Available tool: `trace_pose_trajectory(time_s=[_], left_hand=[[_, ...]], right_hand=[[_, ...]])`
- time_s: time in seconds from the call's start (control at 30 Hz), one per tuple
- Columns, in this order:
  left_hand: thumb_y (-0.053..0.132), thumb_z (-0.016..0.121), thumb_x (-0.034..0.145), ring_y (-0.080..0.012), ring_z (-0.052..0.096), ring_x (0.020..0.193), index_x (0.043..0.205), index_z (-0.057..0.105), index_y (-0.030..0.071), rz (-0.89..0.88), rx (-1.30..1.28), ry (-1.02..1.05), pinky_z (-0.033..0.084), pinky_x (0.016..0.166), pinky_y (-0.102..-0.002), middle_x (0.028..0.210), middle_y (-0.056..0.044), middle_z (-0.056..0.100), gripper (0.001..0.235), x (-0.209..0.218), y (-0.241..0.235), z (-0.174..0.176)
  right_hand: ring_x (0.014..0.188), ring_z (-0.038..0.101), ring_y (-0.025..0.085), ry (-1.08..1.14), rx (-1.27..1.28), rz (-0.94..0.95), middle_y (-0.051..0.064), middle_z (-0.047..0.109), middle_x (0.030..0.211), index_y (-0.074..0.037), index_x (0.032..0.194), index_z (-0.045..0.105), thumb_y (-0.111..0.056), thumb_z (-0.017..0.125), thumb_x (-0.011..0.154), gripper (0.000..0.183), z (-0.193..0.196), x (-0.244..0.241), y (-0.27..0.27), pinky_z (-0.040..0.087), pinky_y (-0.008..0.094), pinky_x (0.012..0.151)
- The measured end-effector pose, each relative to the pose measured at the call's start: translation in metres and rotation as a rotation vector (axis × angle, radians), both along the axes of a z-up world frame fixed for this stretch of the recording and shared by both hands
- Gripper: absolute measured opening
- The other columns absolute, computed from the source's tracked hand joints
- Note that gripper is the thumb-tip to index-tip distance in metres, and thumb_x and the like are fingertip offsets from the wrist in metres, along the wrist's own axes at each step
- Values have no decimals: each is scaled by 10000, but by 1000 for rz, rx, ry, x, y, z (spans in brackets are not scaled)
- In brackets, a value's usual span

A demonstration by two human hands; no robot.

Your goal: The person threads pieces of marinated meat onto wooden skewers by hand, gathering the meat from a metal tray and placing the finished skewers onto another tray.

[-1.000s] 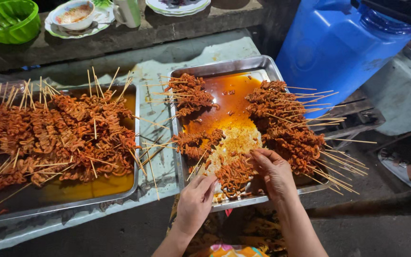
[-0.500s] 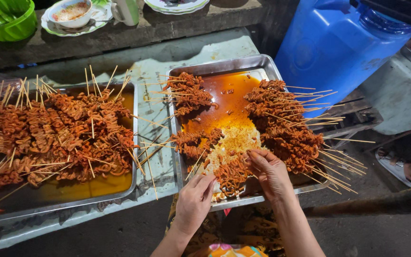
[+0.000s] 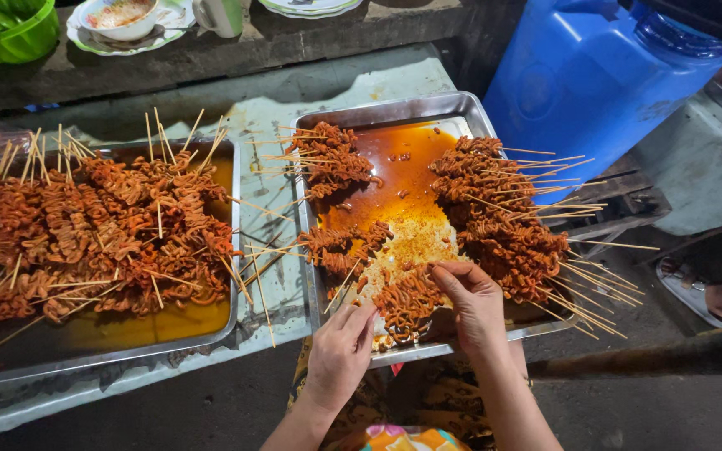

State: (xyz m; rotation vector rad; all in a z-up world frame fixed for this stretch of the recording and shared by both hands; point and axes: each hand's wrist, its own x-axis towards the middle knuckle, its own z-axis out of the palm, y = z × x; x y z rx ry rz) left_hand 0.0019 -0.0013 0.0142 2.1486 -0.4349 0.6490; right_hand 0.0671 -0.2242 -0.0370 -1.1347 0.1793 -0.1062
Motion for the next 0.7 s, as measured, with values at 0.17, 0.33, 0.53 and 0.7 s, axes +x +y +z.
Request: trace_pose_trajectory(time_s=[0.17, 0.33, 0.53, 0.7], left_hand=[[15, 735, 895, -272, 675, 728, 1039, 666, 9, 15, 6, -21, 549, 650, -367, 839, -110, 660, 160, 0, 0, 5], [11, 742, 889, -268, 679, 728, 1040, 671, 7, 2, -20, -27, 548, 649, -365, 848, -106, 665, 167, -1, 0, 3], [2, 751, 864, -280, 686, 737, 1052, 685, 15, -6, -47, -16, 550, 655, -371, 863, -112, 683, 200, -2, 1, 1], [-16, 743, 867, -312, 684, 775, 1048, 687, 16, -16, -48, -49, 551, 684, -387, 893, -129, 685, 192, -3, 2, 5]], right_hand=[[888, 705, 129, -12, -187, -49, 91, 772, 991, -6, 1026, 766, -9, 768, 890, 135, 4, -5, 4, 568, 269, 854], [909, 711, 118, -1, -143, -46, 84, 780, 1004, -4, 1022, 761, -11, 769, 881, 141, 5, -5, 6, 569, 267, 867], [911, 711, 157, 98, 113, -5, 95, 763, 1021, -21, 1050, 753, -14, 748, 898, 152, -10, 1, 0, 579, 293, 855], [851, 687, 149, 212, 165, 55, 51, 751, 973, -48, 1074, 750, -58, 740, 891, 184, -25, 8, -3, 551, 301, 771]])
